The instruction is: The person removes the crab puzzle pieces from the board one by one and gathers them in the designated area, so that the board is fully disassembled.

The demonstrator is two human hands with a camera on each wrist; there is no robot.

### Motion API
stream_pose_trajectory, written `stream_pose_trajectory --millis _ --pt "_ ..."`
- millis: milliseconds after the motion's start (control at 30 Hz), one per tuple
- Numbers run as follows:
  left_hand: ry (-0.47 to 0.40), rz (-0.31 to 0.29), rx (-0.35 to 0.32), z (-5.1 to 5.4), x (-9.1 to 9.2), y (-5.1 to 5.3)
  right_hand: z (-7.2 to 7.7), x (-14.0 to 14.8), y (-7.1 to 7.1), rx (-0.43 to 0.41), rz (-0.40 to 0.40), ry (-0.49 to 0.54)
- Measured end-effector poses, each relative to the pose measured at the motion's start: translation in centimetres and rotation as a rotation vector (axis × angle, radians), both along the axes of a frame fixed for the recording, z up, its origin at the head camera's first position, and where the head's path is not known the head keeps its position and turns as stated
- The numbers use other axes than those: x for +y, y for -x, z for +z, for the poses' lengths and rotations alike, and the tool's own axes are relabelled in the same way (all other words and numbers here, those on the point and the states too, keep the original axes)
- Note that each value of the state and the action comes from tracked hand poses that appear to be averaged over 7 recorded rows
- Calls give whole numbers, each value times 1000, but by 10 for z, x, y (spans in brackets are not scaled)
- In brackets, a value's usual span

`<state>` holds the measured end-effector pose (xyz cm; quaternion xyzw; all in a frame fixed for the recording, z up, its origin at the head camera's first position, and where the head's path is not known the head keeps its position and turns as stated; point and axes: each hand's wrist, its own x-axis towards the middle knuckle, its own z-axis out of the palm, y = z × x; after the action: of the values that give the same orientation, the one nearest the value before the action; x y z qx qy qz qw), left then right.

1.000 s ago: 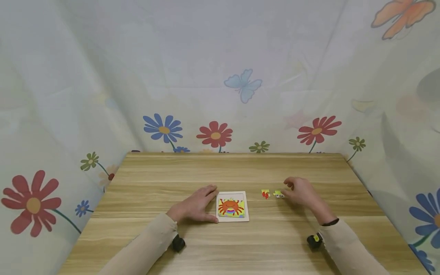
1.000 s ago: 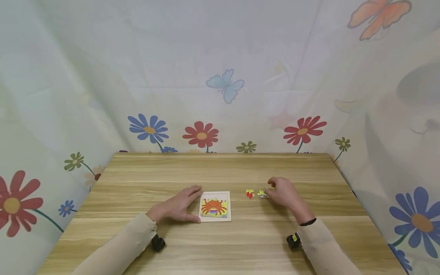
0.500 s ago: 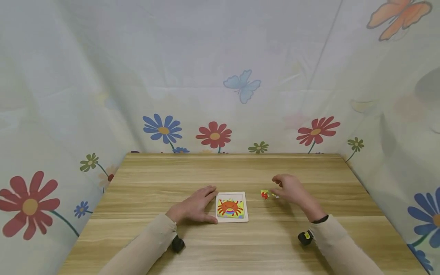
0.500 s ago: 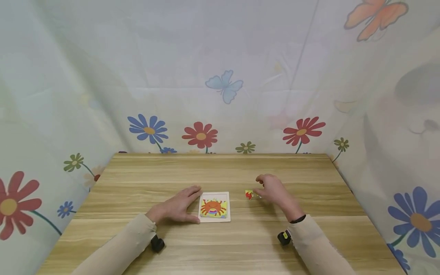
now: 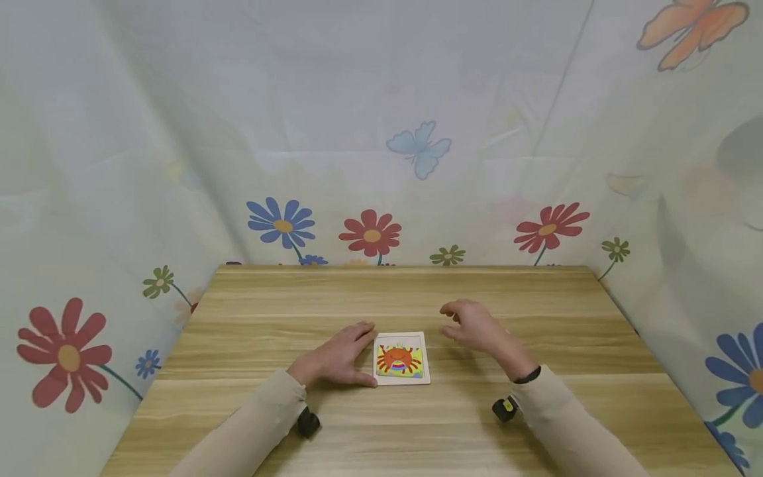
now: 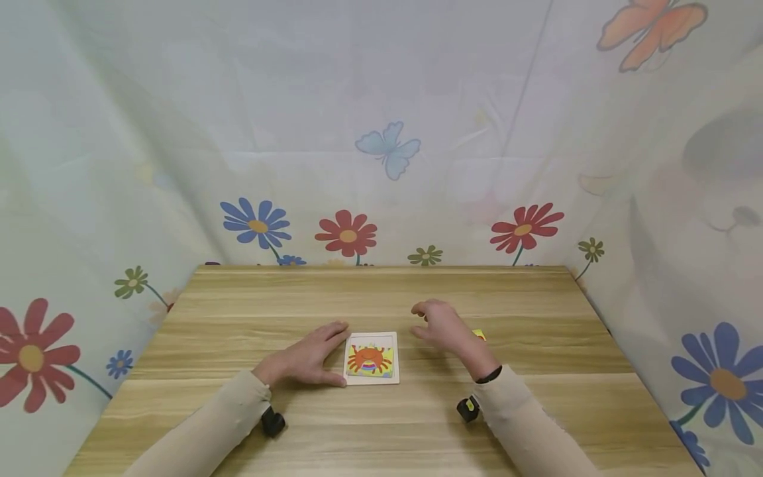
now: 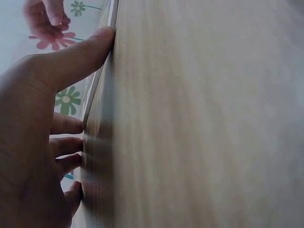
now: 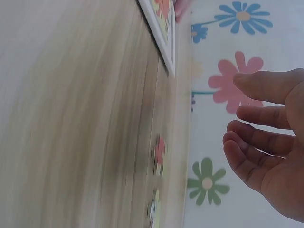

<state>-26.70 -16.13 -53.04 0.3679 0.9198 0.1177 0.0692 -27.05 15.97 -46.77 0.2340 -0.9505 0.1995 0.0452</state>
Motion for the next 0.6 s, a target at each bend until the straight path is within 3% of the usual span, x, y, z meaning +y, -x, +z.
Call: stream_pose_trajectory --millis 167,600 --pt "-2 -2 -1 -1 0 1 -1 -17 0 12 40 13" --pt "4 11 -15 -1 0 0 -8 -51 -1 -102 101 22"
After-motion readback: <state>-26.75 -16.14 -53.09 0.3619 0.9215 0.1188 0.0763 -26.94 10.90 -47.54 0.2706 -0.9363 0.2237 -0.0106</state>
